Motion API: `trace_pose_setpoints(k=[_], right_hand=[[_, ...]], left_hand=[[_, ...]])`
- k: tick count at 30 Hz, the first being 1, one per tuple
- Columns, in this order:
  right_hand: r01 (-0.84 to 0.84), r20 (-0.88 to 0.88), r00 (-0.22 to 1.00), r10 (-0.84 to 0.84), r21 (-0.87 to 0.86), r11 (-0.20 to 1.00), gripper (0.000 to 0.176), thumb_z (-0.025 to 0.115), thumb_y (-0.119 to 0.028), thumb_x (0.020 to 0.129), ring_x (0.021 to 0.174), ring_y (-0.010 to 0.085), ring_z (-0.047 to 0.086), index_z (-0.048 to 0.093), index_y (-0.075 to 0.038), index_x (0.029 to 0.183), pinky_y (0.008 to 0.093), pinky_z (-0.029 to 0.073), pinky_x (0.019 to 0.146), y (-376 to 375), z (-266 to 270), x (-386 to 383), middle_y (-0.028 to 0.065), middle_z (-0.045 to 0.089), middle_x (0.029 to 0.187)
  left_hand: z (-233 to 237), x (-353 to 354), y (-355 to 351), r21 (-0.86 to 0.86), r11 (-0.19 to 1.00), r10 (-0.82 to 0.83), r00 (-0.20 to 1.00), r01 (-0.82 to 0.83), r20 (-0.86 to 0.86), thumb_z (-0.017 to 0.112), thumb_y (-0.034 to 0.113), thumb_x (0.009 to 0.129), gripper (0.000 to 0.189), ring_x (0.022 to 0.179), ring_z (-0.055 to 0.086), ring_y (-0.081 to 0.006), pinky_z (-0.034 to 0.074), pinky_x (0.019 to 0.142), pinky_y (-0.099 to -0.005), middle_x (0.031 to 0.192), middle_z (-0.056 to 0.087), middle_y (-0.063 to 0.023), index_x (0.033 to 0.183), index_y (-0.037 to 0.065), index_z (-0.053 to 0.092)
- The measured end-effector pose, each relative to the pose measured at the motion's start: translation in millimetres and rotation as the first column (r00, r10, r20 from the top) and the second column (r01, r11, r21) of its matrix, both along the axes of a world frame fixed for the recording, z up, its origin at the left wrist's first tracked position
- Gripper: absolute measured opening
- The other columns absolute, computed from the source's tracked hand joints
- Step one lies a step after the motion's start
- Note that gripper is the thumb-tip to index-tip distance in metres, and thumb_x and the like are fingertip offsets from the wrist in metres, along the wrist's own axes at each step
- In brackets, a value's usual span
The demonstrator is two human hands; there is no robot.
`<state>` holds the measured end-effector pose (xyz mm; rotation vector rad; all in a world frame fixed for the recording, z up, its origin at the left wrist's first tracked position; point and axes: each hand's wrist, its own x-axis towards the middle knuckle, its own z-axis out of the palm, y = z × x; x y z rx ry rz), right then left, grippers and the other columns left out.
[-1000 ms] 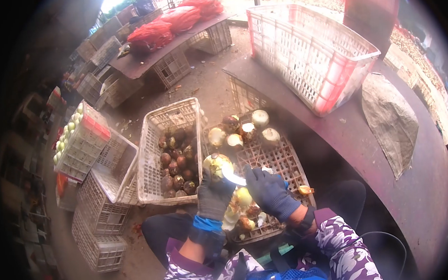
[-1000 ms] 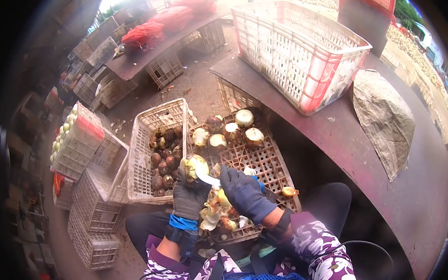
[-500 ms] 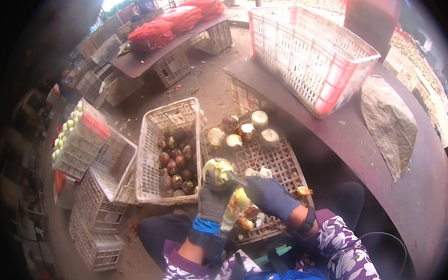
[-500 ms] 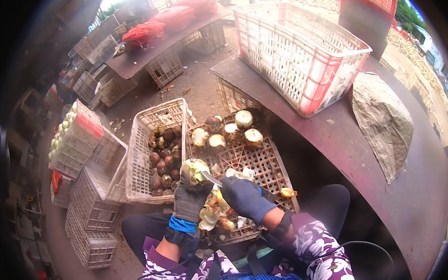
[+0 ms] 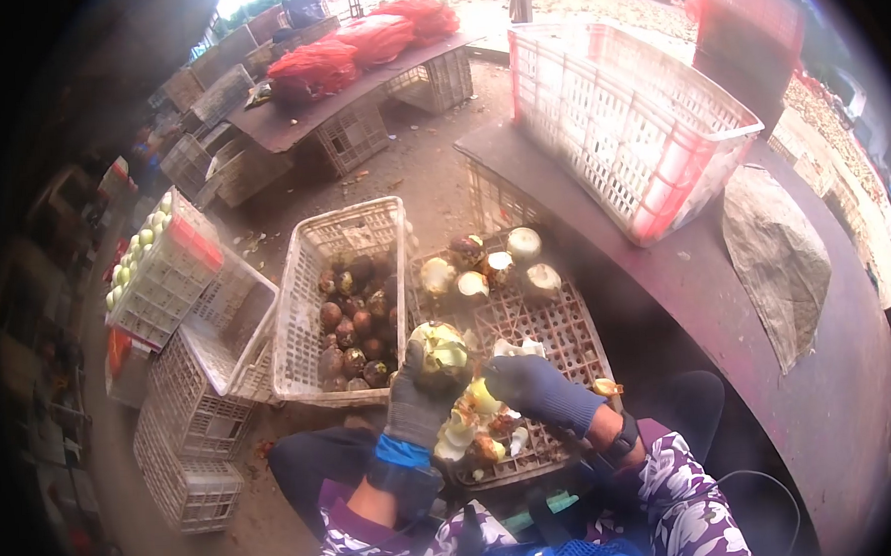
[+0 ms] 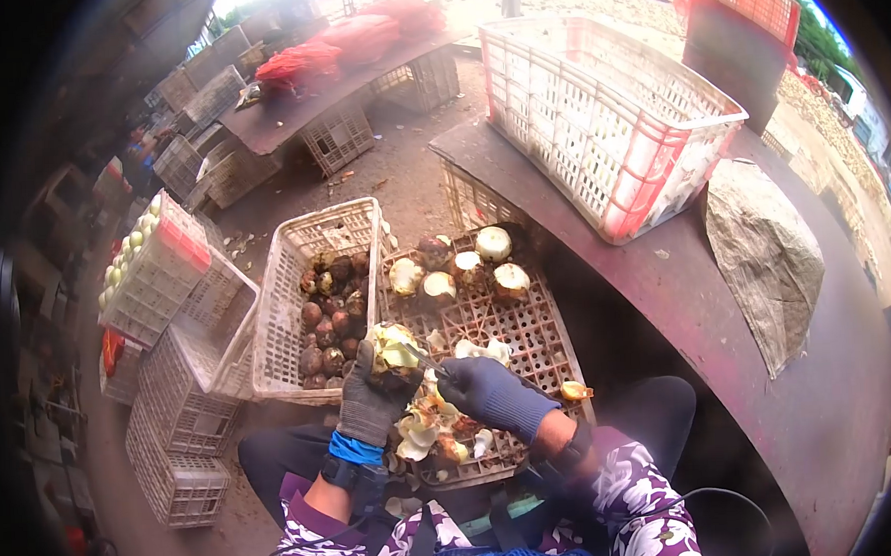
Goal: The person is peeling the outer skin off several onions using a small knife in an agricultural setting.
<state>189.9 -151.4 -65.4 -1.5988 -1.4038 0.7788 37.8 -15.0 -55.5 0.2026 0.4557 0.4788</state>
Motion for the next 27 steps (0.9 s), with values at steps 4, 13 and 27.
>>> trace_pose_setpoints(k=[4,13,27], right_hand=[[0.113,0.382,0.918,-0.107,0.006,0.994,0.015,0.052,-0.021,0.089,0.067,0.038,0.061,0.05,-0.006,0.09,0.0486,0.048,0.061,-2.3,16.6,-11.3,0.018,0.06,0.07],[0.116,0.494,0.868,-0.059,-0.086,0.99,0.013,0.051,-0.016,0.089,0.066,0.0346,0.063,0.049,-0.004,0.093,0.0454,0.049,0.058,-5.2,21.6,-15.4,0.0185,0.061,0.072],[-0.118,-0.395,0.912,0.111,0.008,0.993,0.021,0.06,-0.017,0.086,0.059,0.0132,0.059,0.063,0.0,0.098,0.0284,0.046,0.052,-2.4,4.0,0.9,0.0089,0.065,0.076]], left_hand=[[-7.8,-0.4,-1.8,-0.05,0.997,0.063,0.997,-0.06,0.053,0.07,0.037,0.083,0.046,0.101,0.059,-0.0262,0.051,0.089,-0.0426,0.11,0.063,-0.0099,0.115,0.005,0.058],[-12.5,-0.6,3.2,-0.084,0.993,0.098,0.985,-0.087,0.139,0.069,0.035,0.085,0.042,0.107,0.056,-0.0261,0.05,0.091,-0.0411,0.116,0.059,-0.0108,0.116,0.008,0.058],[-0.2,-0.1,-9.0,0.039,0.997,0.07,0.997,-0.072,0.033,0.065,0.04,0.087,0.048,0.107,0.059,-0.0279,0.053,0.088,-0.0443,0.12,0.061,-0.0104,0.122,0.008,0.056]])
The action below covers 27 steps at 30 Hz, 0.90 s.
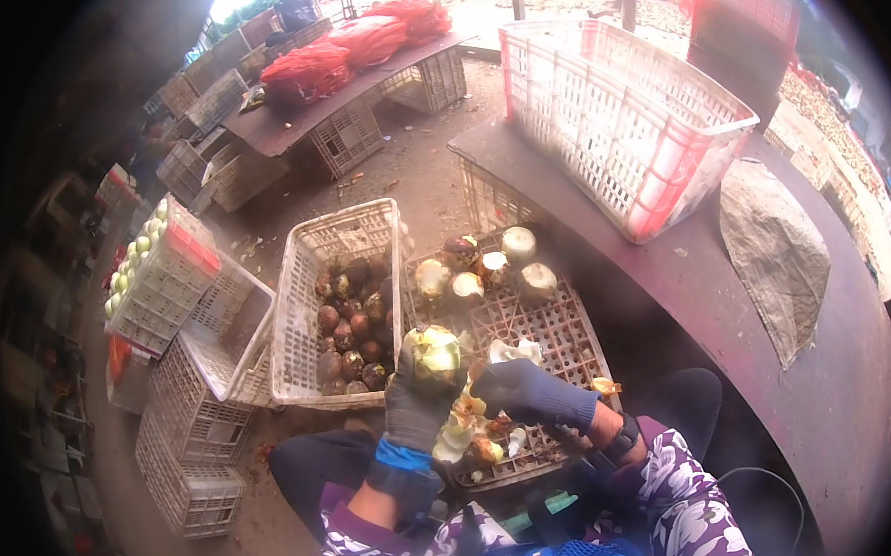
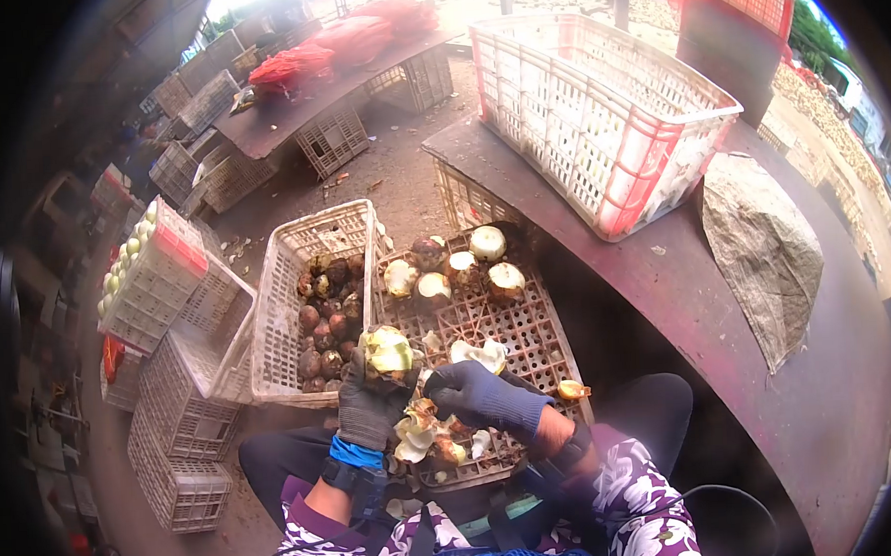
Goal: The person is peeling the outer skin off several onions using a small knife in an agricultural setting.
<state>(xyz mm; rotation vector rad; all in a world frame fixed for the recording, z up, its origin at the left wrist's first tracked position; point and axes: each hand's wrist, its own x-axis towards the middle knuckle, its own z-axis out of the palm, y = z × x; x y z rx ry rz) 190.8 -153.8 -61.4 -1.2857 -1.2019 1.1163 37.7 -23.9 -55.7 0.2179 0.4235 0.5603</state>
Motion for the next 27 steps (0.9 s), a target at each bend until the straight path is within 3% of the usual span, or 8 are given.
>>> trace_pose_setpoints(k=[3,7,11,15,18,20,25,27], right_hand=[[-0.117,-0.27,0.96,0.072,-0.153,0.981,0.025,0.061,-0.018,0.086,0.058,0.0035,0.053,0.065,0.001,0.102,0.0211,0.04,0.048,-2.1,17.4,12.5,0.003,0.064,0.075],[0.042,0.428,0.904,-0.015,-0.054,0.998,0.02,0.061,-0.018,0.086,0.061,0.0223,0.062,0.064,-0.002,0.097,0.0334,0.049,0.06,-5.3,15.6,9.7,0.0144,0.066,0.073],[0.267,0.282,0.926,-0.25,-0.021,0.964,0.028,0.063,-0.024,0.088,0.082,0.0321,0.067,0.063,-0.006,0.11,0.0365,0.052,0.071,-7.1,32.0,-14.1,0.0163,0.068,0.088],[0.278,0.407,0.862,-0.302,0.12,0.953,0.047,0.064,-0.031,0.089,0.099,0.0319,0.064,0.052,-0.008,0.128,0.0354,0.051,0.084,1.1,40.1,-7.5,0.0182,0.062,0.116],[0.201,0.345,0.898,-0.274,0.232,0.952,0.051,0.061,-0.032,0.09,0.107,0.0349,0.06,0.048,-0.007,0.132,0.0372,0.051,0.087,4.0,25.7,-0.4,0.0192,0.057,0.125],[0.157,0.474,0.846,-0.247,0.221,0.963,0.052,0.061,-0.03,0.089,0.106,0.0355,0.06,0.047,-0.007,0.133,0.0384,0.051,0.087,3.4,28.9,3.4,0.0193,0.056,0.126],[0.104,0.664,0.711,-0.234,0.23,0.968,0.051,0.061,-0.025,0.088,0.098,0.0352,0.063,0.045,-0.01,0.134,0.0402,0.053,0.081,3.9,19.5,2.6,0.0164,0.056,0.124],[0.102,0.637,0.735,-0.233,0.236,0.967,0.051,0.06,-0.023,0.087,0.093,0.0353,0.064,0.045,-0.011,0.134,0.0409,0.053,0.078,3.4,22.7,1.8,0.0155,0.058,0.119]], left_hand=[[4.3,-2.4,4.3,-0.01,0.999,-0.052,0.999,0.052,-0.017,0.065,0.04,0.087,0.048,0.105,0.059,-0.0275,0.052,0.087,-0.045,0.119,0.061,-0.0093,0.122,0.01,0.056],[-4.7,-3.1,16.4,-0.025,0.999,-0.033,0.998,0.031,-0.047,0.067,0.04,0.085,0.048,0.103,0.06,-0.0262,0.053,0.083,-0.0445,0.115,0.063,-0.0078,0.122,0.012,0.056],[-22.5,-6.9,27.9,0.02,0.998,-0.061,0.996,0.06,0.067,0.067,0.039,0.085,0.048,0.106,0.059,-0.0268,0.05,0.088,-0.0477,0.115,0.062,-0.0075,0.122,0.011,0.056],[-34.5,-0.1,9.6,-0.054,0.988,-0.146,0.989,0.146,0.008,0.069,0.036,0.084,0.051,0.107,0.058,-0.0296,0.049,0.094,-0.0466,0.117,0.06,-0.0115,0.123,0.007,0.054],[-68.0,-3.9,6.1,0.413,0.871,-0.151,0.947,0.264,-0.285,0.067,0.036,0.086,0.052,0.108,0.057,-0.0308,0.048,0.095,-0.0468,0.119,0.058,-0.0137,0.124,0.005,0.052],[-86.6,-5.6,11.0,0.51,0.809,-0.135,0.937,0.292,-0.323,0.066,0.037,0.086,0.051,0.105,0.058,-0.0294,0.048,0.091,-0.0444,0.115,0.059,-0.0137,0.121,0.004,0.051],[-31.3,-1.1,-9.1,0.292,0.917,-0.203,0.949,0.271,-0.242,0.068,0.027,0.085,0.038,0.087,0.065,-0.0234,0.054,0.075,-0.0321,0.098,0.064,-0.0115,0.108,0.001,0.052],[-3.4,-1.7,-17.0,0.021,0.967,-0.247,0.957,0.252,-0.151,0.071,0.017,0.082,0.036,0.087,0.064,-0.0216,0.054,0.074,-0.0312,0.099,0.064,-0.0102,0.108,0.0,0.053]])
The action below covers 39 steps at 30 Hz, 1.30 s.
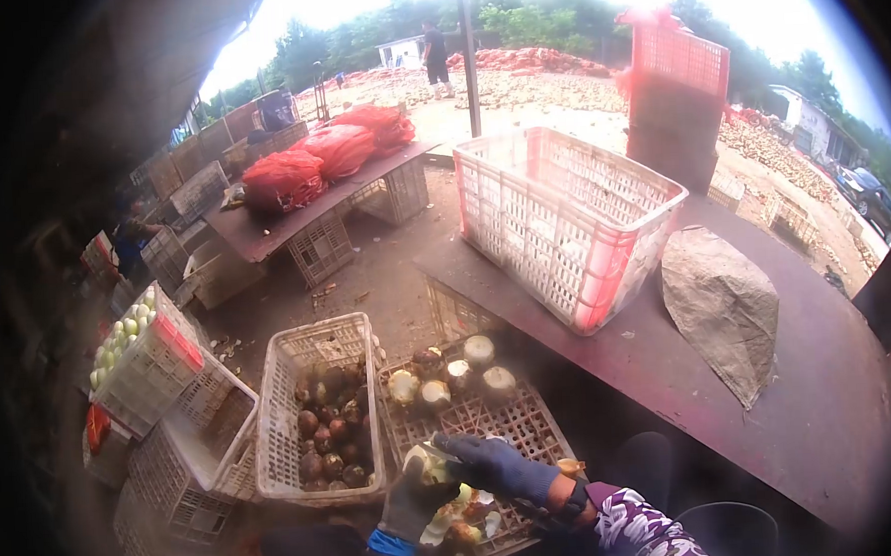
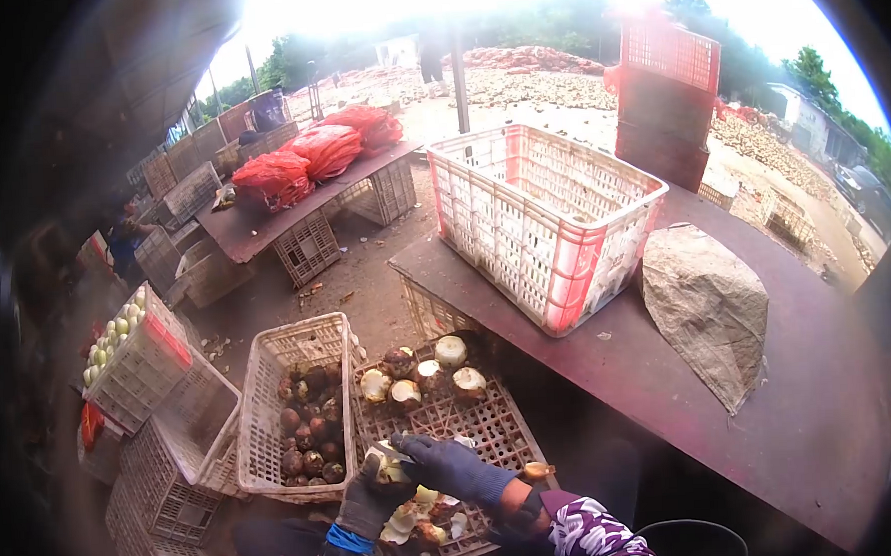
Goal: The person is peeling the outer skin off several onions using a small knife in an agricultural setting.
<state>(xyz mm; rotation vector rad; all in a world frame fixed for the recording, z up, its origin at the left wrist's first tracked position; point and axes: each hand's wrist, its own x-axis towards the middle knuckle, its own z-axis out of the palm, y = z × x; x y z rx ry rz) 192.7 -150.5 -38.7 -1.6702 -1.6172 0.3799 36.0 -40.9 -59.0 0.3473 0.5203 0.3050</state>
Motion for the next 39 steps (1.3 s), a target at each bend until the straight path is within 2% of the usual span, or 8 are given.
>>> trace_pose_setpoints(k=[5,10,13,19,22,32,35,39], right_hand=[[-0.049,-0.098,0.994,0.055,0.06,0.997,0.049,0.061,-0.016,0.085,0.091,0.0351,0.064,0.048,-0.008,0.132,0.0403,0.053,0.077,2.6,-4.8,1.9,0.0183,0.059,0.116],[-0.067,-0.161,0.984,0.073,0.047,0.997,0.051,0.062,-0.013,0.084,0.095,0.0346,0.062,0.048,-0.006,0.133,0.0377,0.052,0.082,2.4,-7.4,3.6,0.0195,0.059,0.116],[-0.065,-0.153,0.985,0.076,0.072,0.995,0.05,0.062,-0.012,0.083,0.097,0.0351,0.062,0.049,-0.006,0.131,0.0382,0.052,0.083,3.4,-11.3,4.0,0.02,0.059,0.117],[-0.057,-0.225,0.972,0.061,0.027,0.998,0.05,0.063,-0.01,0.083,0.098,0.0337,0.062,0.05,-0.007,0.131,0.0375,0.051,0.084,2.3,-5.4,1.9,0.0198,0.059,0.118],[-0.036,-0.255,0.966,0.045,0.04,0.999,0.05,0.064,-0.009,0.082,0.096,0.0331,0.063,0.051,-0.008,0.13,0.0367,0.052,0.082,2.1,-4.3,0.2,0.0191,0.06,0.116],[0.005,-0.213,0.977,0.01,0.069,0.998,0.054,0.066,-0.009,0.084,0.097,0.024,0.064,0.049,-0.01,0.135,0.0316,0.051,0.083,4.3,-22.0,2.1,0.0158,0.063,0.114],[0.012,-0.261,0.965,0.008,0.076,0.997,0.046,0.067,-0.008,0.08,0.095,0.0312,0.064,0.055,-0.007,0.124,0.0337,0.052,0.082,2.9,-12.0,0.0,0.0181,0.062,0.11],[0.04,-0.385,0.923,0.011,0.125,0.991,0.037,0.063,-0.004,0.085,0.096,0.0203,0.064,0.057,-0.005,0.121,0.0301,0.052,0.082,1.4,-21.9,5.2,0.0136,0.064,0.11]], left_hand=[[-57.3,-4.2,11.0,0.501,0.864,-0.039,0.999,0.051,-0.034,0.061,0.01,0.089,0.03,0.089,0.062,-0.0208,0.055,0.074,-0.0296,0.101,0.06,-0.0136,0.114,-0.002,0.05],[-9.8,-1.1,-2.6,0.086,0.996,0.016,1.0,-0.017,0.017,0.06,-0.002,0.086,0.027,0.087,0.062,-0.0198,0.056,0.072,-0.0316,0.1,0.06,-0.0134,0.112,-0.003,0.052],[-24.4,-0.1,-2.3,0.249,0.968,0.02,0.999,-0.012,-0.03,0.057,0.005,0.09,0.025,0.085,0.062,-0.0217,0.057,0.07,-0.0335,0.1,0.06,-0.0139,0.113,-0.003,0.052],[-25.9,-4.5,-2.4,0.237,0.972,0.009,1.0,-0.01,0.006,0.054,0.02,0.095,0.033,0.085,0.063,-0.0246,0.058,0.068,-0.0347,0.102,0.059,-0.0153,0.117,-0.003,0.049],[-29.5,-8.8,2.6,0.161,0.986,-0.041,0.999,0.038,0.015,0.069,0.036,0.084,0.055,0.094,0.064,-0.0298,0.057,0.08,-0.0413,0.108,0.062,-0.0153,0.121,-0.001,0.052],[-24.1,-10.1,-1.3,0.214,0.976,-0.026,0.999,0.035,-0.044,0.068,0.036,0.085,0.055,0.097,0.064,-0.0302,0.057,0.082,-0.0433,0.111,0.061,-0.0163,0.122,-0.002,0.052],[-22.1,-9.8,-1.9,0.207,0.978,-0.035,0.999,0.039,-0.026,0.068,0.035,0.086,0.056,0.097,0.063,-0.0306,0.057,0.082,-0.044,0.112,0.06,-0.0163,0.124,-0.001,0.05],[-11.2,-12.8,-5.7,0.265,0.959,-0.086,0.994,0.101,-0.067,0.069,0.033,0.086,0.059,0.1,0.063,-0.031,0.057,0.083,-0.0441,0.114,0.06,-0.0165,0.129,-0.001,0.046]])
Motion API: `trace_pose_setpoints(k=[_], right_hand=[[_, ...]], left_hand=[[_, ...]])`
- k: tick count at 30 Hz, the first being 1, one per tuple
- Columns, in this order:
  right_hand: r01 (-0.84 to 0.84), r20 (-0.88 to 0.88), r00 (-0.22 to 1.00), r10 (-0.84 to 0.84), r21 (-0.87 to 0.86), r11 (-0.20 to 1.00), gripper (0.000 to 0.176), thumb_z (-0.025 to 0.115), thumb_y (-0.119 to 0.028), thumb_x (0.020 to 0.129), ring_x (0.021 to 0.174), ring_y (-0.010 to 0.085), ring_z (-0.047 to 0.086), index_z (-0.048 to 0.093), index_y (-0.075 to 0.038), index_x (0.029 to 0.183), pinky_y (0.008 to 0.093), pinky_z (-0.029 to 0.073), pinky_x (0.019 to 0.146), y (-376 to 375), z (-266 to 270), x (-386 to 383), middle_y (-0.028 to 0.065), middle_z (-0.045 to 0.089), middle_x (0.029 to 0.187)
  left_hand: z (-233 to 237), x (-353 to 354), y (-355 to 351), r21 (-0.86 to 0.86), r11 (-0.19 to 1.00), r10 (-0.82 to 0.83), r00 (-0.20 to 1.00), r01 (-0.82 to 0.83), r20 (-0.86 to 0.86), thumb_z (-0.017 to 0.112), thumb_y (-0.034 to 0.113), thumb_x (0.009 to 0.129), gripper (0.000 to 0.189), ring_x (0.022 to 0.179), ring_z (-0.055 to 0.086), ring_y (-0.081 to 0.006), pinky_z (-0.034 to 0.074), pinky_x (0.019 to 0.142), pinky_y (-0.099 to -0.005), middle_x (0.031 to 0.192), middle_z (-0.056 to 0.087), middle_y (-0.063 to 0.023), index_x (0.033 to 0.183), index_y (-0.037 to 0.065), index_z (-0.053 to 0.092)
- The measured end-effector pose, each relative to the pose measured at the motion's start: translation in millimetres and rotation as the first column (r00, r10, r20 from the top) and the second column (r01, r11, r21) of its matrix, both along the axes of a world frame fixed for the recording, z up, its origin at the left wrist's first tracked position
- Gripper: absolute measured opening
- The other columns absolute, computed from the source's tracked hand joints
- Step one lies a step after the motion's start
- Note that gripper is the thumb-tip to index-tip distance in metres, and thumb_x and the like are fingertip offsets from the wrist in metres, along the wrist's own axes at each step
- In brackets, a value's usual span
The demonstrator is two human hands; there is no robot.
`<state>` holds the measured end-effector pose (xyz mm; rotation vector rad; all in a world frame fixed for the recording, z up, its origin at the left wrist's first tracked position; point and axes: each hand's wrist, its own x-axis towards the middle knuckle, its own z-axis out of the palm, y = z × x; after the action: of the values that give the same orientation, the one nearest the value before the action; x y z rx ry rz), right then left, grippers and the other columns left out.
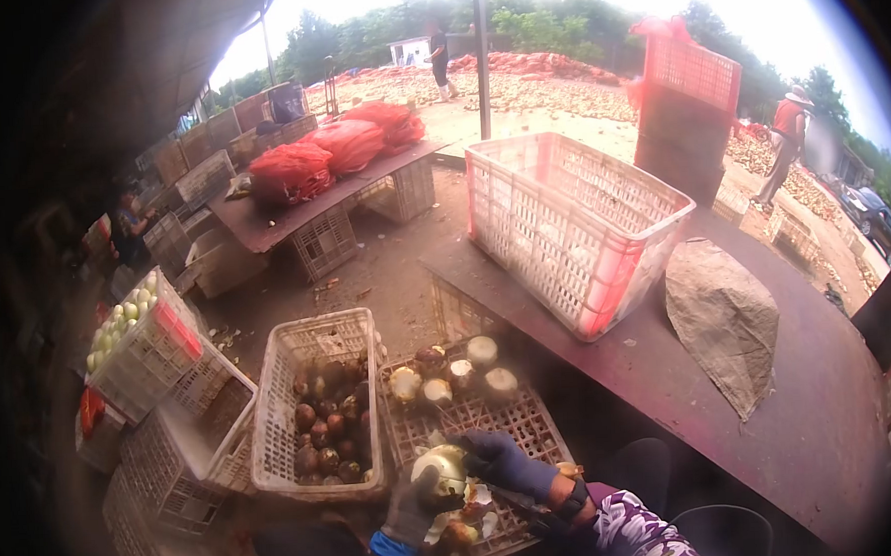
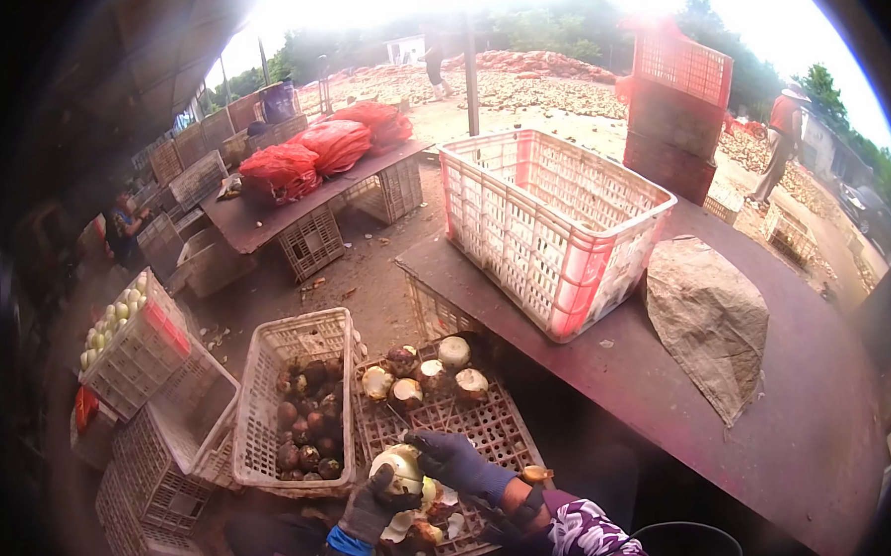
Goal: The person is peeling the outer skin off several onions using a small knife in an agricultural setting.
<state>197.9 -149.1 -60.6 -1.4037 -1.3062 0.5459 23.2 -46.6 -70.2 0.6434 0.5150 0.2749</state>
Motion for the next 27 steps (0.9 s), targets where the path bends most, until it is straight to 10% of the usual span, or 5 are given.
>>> trace_pose_setpoints(k=[15,23,27], right_hand=[[0.204,-0.569,0.783,-0.252,-0.148,0.968,0.027,0.055,-0.003,0.09,0.071,0.0052,0.057,0.061,0.0,0.116,0.0204,0.049,0.062,1.8,13.5,-4.8,-0.0002,0.065,0.089],[0.159,-0.81,0.532,-0.248,-0.192,0.969,0.025,0.055,-0.009,0.091,0.055,0.0146,0.063,0.058,0.003,0.113,0.0256,0.05,0.044,5.3,15.6,-1.1,0.0105,0.066,0.082],[0.205,-0.639,0.734,-0.23,-0.115,0.972,0.023,0.054,-0.009,0.09,0.054,0.0156,0.063,0.059,0.005,0.108,0.0256,0.05,0.044,5.9,18.4,-2.5,0.0107,0.066,0.08]], left_hand=[[15.1,0.3,8.3,0.332,0.939,0.093,0.996,-0.086,-0.005,0.065,0.03,0.088,0.054,0.092,0.064,-0.0193,0.056,0.071,-0.0292,0.109,0.06,-0.012,0.127,-0.002,0.046],[-3.3,5.6,26.0,-0.303,0.927,0.271,0.954,-0.222,0.13,0.067,0.05,0.081,0.057,0.101,0.06,-0.0257,0.051,0.091,-0.0446,0.106,0.064,-0.0084,0.118,0.008,0.056],[17.3,13.2,18.0,-0.322,0.912,0.313,0.939,-0.255,0.144,0.066,0.05,0.082,0.055,0.102,0.06,-0.0293,0.05,0.09,-0.0506,0.105,0.064,-0.0094,0.117,0.01,0.057]])
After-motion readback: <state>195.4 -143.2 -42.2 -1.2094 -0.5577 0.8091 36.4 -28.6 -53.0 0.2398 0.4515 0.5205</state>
